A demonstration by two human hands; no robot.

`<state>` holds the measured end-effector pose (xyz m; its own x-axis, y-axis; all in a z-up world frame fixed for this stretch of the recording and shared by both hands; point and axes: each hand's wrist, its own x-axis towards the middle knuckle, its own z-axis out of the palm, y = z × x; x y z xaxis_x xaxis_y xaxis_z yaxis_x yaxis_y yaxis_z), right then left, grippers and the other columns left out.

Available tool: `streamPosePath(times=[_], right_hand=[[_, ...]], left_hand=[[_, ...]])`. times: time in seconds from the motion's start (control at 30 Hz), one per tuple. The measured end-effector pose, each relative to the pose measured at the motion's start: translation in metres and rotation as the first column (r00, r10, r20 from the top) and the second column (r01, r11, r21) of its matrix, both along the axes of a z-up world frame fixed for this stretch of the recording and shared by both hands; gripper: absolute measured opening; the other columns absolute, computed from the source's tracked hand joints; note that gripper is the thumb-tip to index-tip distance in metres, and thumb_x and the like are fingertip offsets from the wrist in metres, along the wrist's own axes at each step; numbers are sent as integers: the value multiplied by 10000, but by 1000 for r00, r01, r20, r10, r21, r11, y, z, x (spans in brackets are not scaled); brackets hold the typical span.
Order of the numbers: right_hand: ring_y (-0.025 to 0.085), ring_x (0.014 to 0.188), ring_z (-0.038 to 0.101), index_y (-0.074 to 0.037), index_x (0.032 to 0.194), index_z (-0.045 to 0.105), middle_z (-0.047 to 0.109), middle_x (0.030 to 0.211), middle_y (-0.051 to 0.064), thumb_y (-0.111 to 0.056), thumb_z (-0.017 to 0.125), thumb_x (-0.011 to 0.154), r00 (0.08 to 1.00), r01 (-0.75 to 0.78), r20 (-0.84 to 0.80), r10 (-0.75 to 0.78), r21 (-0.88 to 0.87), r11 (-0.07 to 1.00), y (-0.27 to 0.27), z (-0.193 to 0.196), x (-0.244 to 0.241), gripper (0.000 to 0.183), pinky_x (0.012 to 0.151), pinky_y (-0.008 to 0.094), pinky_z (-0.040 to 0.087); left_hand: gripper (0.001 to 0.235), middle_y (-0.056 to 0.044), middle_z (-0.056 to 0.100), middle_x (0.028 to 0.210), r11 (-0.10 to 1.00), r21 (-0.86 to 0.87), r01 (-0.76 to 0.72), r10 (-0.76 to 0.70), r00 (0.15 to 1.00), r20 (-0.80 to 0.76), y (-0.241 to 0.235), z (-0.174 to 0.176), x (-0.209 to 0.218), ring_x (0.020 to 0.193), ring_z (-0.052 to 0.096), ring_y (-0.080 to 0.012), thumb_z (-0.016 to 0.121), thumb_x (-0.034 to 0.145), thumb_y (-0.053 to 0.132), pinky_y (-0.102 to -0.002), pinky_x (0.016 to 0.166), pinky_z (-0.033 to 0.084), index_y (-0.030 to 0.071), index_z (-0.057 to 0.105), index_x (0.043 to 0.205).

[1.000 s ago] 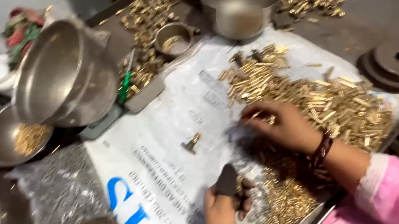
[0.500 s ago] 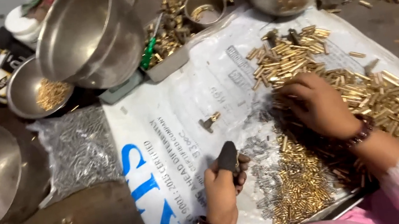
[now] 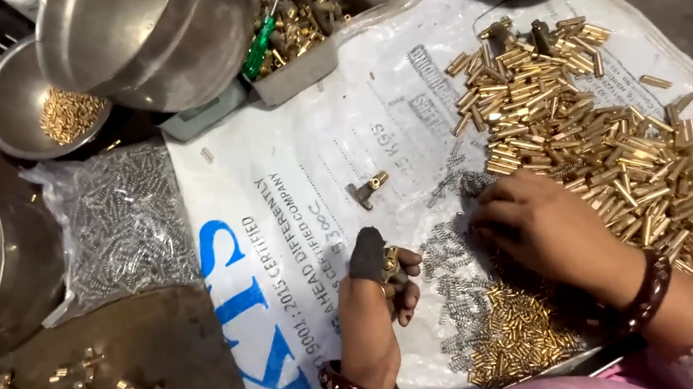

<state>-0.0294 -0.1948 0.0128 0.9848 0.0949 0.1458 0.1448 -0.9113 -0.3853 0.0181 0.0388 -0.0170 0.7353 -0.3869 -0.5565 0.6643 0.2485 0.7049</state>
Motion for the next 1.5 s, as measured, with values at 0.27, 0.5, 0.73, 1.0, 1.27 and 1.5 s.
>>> streamPosePath(times=[0.27,0.5,0.73,1.0,1.27,1.5], right_hand=[[282,932,627,-103,975,757,696,986,60,-161,752,770,998,56,3,-56,-22,998,-1,4,-2,213,813,388,531],[278,895,598,-103,969,748,665,955,57,-157,724,754,1000,-28,0,29,-170,985,12,-5,-8,222,775,390,531],[297,876,648,-83,978,701,669,933,93,-202,732,827,995,84,-49,-86,-51,995,20,25,4,195,757,396,548],[266,976,714,-61,1008,657,704,1030,100,-64,699,886,995,-99,49,85,490,866,65,20,-17,130,874,351,561],[272,1033,685,-38,1028,646,672,1080,110,-40,677,902,993,-63,121,1,514,856,77,-5,-19,130,918,355,530],[281,1052,678,-36,1031,657,664,1103,121,-36,699,878,988,-36,149,-34,445,895,76,-6,-21,158,903,355,536]], left_hand=[[612,-46,624,735,996,-77,34,-36,999,-26,-2,-9,0,554,551,-116,476,981,561,-260,470,369,-6,684,886],[587,-44,601,656,995,-74,66,-67,998,-4,-4,-9,-4,546,570,-114,509,997,547,-251,477,388,0,692,886],[499,-43,666,735,991,-4,137,-137,989,64,-8,-35,-6,512,580,-106,574,987,474,-245,427,346,0,701,891],[506,-4,518,552,998,1,62,-62,995,-73,-11,-24,-6,403,494,-123,606,977,538,-257,383,281,92,618,738],[540,5,517,551,995,-96,15,-22,997,-73,-8,-13,-9,383,491,-118,545,998,569,-253,357,279,95,606,745],[453,3,624,643,992,-102,76,-77,997,-13,-9,-7,-13,441,549,-104,503,1024,500,-244,386,325,97,680,918]])
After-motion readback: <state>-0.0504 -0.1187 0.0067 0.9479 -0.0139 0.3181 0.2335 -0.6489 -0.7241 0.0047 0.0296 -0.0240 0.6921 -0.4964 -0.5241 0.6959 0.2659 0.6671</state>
